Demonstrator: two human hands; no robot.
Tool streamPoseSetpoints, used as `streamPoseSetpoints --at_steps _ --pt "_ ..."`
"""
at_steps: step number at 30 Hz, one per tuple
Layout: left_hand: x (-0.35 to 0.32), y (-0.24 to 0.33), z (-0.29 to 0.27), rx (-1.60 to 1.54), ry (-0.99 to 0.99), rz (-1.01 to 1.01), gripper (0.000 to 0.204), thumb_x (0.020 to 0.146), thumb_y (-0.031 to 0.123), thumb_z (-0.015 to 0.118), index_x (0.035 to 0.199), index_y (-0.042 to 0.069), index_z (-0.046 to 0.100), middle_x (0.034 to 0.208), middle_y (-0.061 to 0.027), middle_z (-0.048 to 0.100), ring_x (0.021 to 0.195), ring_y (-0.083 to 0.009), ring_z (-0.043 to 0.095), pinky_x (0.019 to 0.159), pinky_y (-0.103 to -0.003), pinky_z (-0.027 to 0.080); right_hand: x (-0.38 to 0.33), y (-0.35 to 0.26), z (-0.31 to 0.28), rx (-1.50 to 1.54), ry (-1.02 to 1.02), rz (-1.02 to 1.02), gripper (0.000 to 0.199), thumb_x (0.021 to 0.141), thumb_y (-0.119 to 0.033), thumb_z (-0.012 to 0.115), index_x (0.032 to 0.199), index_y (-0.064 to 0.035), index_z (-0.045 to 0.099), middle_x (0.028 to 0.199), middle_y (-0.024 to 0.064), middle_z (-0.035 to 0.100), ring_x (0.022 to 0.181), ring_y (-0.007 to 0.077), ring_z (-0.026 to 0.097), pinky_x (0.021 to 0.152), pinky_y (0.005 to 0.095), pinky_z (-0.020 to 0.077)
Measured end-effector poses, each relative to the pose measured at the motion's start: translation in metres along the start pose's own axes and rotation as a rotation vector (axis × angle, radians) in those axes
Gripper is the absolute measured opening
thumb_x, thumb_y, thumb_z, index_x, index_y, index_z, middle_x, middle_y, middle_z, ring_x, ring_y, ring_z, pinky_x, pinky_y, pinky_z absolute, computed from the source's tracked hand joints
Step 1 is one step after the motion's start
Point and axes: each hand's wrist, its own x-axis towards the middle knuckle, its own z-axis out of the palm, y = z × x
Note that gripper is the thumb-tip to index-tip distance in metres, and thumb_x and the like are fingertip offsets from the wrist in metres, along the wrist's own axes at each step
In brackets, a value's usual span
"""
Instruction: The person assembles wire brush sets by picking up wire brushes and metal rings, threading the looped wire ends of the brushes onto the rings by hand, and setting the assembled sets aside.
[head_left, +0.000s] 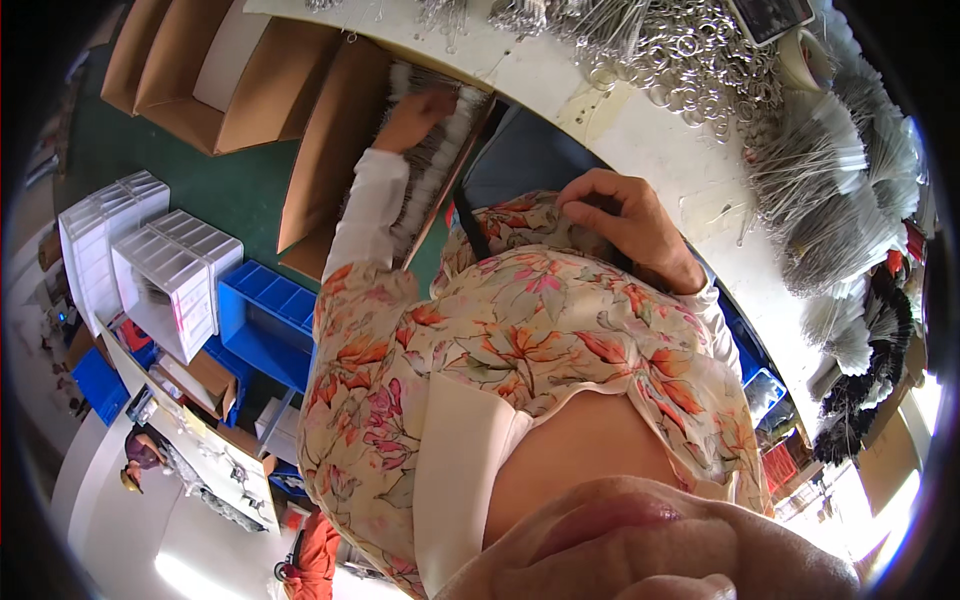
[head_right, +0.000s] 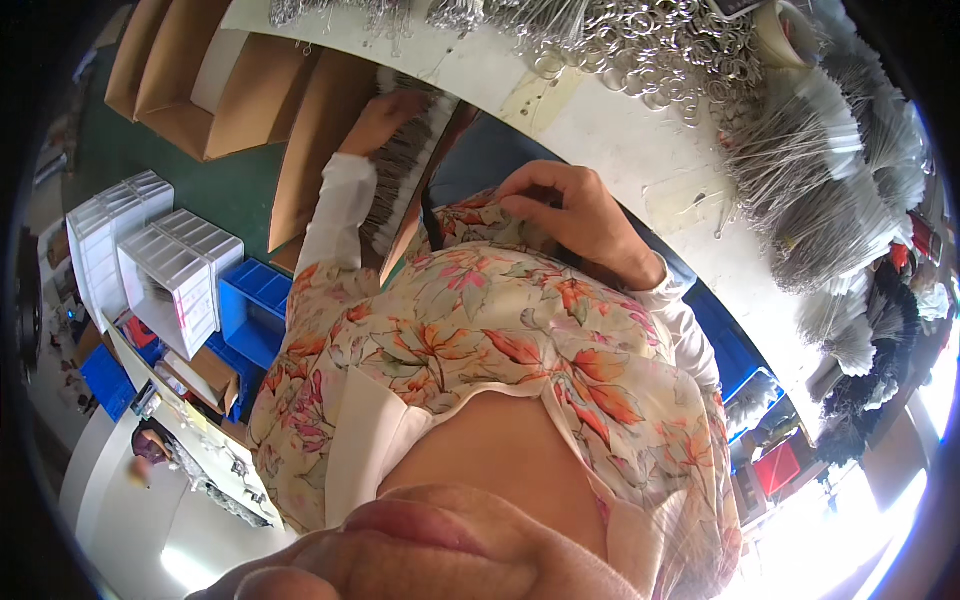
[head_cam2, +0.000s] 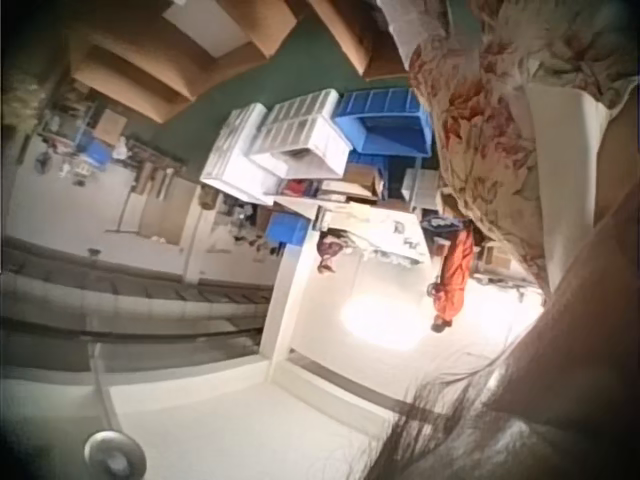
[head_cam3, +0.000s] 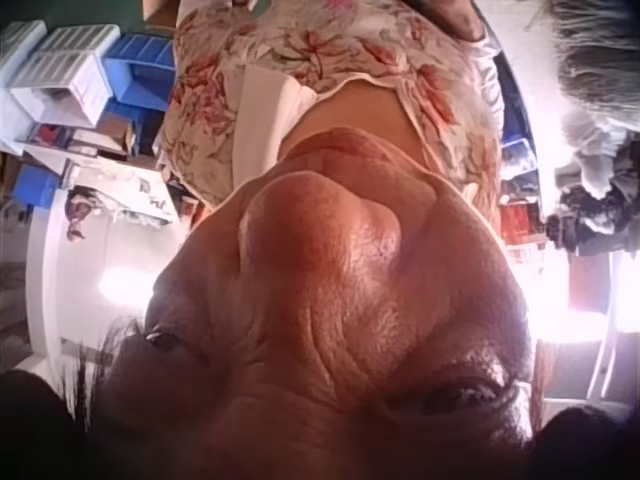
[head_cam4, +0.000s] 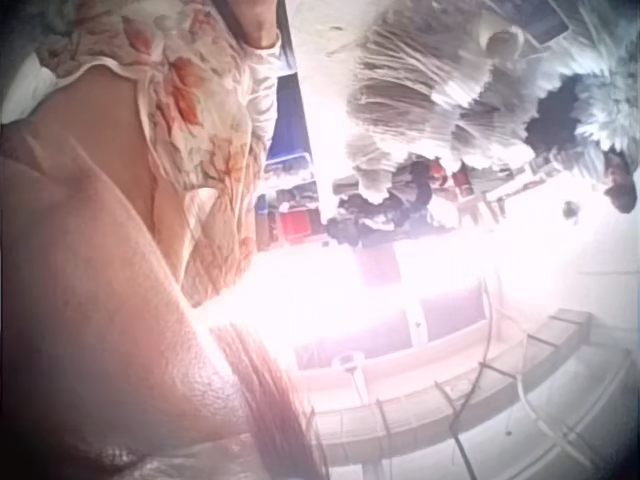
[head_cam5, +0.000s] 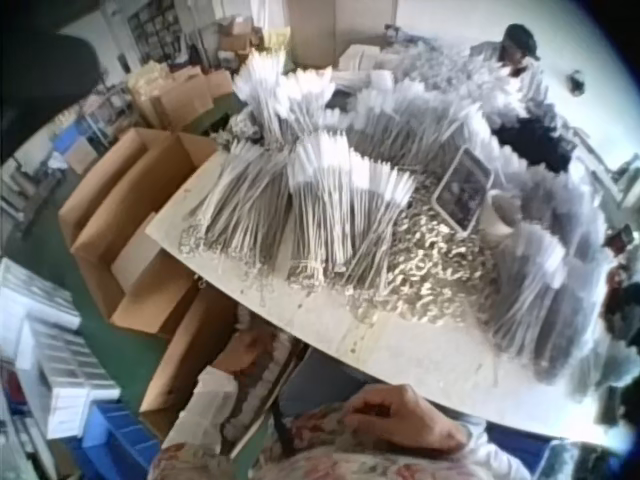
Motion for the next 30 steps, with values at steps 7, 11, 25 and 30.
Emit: streamPoseSetpoints --at_steps 7,11,25,30 --pt "-0.023 0.178 -0.129 -0.527 -0.347 -0.168 0.041 0.088 0.026 0.056 0.117 -0.003 0.051 0.108 -0.0146 0.061 0.098 -0.0239 0.06 0.086 -0.035 0.047 0.004 -0.034 -0.028 -0.016 -0.175 -0.223 0.014 0.081 -0.009 0.064 0.092 0.0002 0.064 0.087 0.0069 0.064 0.08 0.0126 0.058 0.073 0.0255 0.0453" --pt "0.054 0.279 -0.166 -0.317 -0.302 0.057 0.04 0.089 0.027 0.055 0.115 -0.003 0.052 0.107 -0.0137 0.061 0.091 -0.0208 0.061 0.083 -0.034 0.048 -0.015 -0.05 -0.066 -0.022 -0.045 -0.33 0.014 0.081 -0.011 0.063 0.09 -0.0009 0.065 0.085 0.0075 0.065 0.079 0.016 0.061 0.07 0.0285 0.0472" --pt "0.415 0.247 -0.167 0.345 -0.204 -0.385 0.032 0.079 0.027 0.066 0.094 0.0 0.06 0.083 -0.0085 0.064 0.066 -0.0157 0.063 0.053 -0.028 0.051 -0.13 -0.056 -0.192 0.102 0.639 -0.161 0.012 0.083 -0.001 0.058 0.094 0.0038 0.061 0.089 0.0056 0.062 0.083 0.0111 0.058 0.076 0.0241 0.046" --pt "0.412 0.237 -0.145 0.572 -0.13 -0.323 0.026 0.08 0.024 0.062 0.093 0.002 0.058 0.079 -0.0072 0.062 0.06 -0.0167 0.06 0.045 -0.028 0.047 -0.131 -0.046 -0.21 0.142 0.668 -0.22 0.013 0.085 -0.003 0.055 0.096 0.0023 0.06 0.089 0.0038 0.062 0.082 0.0074 0.054 0.074 0.0215 0.0427"
